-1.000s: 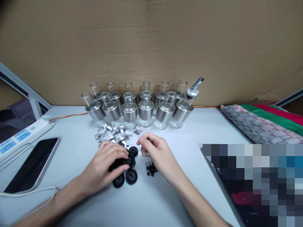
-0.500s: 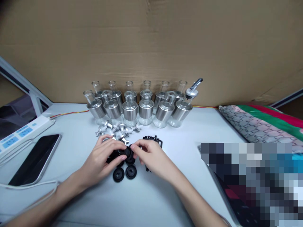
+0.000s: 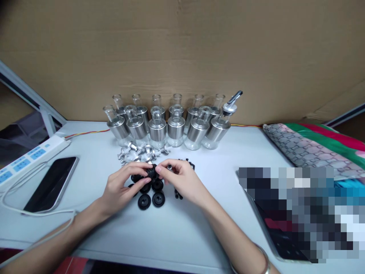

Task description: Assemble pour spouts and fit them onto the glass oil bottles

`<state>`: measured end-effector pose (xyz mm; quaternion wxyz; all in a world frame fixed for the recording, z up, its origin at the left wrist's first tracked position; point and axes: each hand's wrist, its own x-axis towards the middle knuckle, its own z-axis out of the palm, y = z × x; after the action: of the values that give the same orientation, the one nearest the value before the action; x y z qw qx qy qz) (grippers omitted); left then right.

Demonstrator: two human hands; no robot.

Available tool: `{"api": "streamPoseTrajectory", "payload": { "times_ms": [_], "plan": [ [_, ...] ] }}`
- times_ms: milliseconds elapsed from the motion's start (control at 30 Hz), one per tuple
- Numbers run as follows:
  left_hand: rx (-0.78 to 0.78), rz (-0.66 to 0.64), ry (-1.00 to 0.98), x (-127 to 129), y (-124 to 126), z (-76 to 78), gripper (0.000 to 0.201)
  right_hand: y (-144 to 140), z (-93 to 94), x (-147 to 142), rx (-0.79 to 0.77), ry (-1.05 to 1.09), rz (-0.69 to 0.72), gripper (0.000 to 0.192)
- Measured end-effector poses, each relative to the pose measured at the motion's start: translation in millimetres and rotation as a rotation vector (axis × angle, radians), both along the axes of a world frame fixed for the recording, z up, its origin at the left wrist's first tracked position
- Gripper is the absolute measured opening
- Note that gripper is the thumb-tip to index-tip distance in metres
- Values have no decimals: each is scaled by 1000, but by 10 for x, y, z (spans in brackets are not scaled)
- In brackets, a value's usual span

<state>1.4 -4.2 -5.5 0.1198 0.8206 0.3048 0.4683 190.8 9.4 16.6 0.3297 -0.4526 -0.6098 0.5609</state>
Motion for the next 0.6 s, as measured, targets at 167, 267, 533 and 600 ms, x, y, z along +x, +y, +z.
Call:
{"api": "streamPoseTrajectory", "payload": {
  "times_ms": [167, 267, 533, 600],
  "plan": [
    [17, -27, -19, -9, -12, 10, 9, -1, -6, 44, 7, 75, 25, 32],
    [-37, 9, -80, -16, -12, 22, 6, -9, -11, 35, 117, 120, 6, 18],
    [-220, 32, -129, -3, -11, -28, 4, -61, -12, -40, 316, 63, -113, 14],
    [-53, 14, -53, -2, 0, -43, 12, -64, -5, -36, 311, 42, -145, 22]
  ]
}}
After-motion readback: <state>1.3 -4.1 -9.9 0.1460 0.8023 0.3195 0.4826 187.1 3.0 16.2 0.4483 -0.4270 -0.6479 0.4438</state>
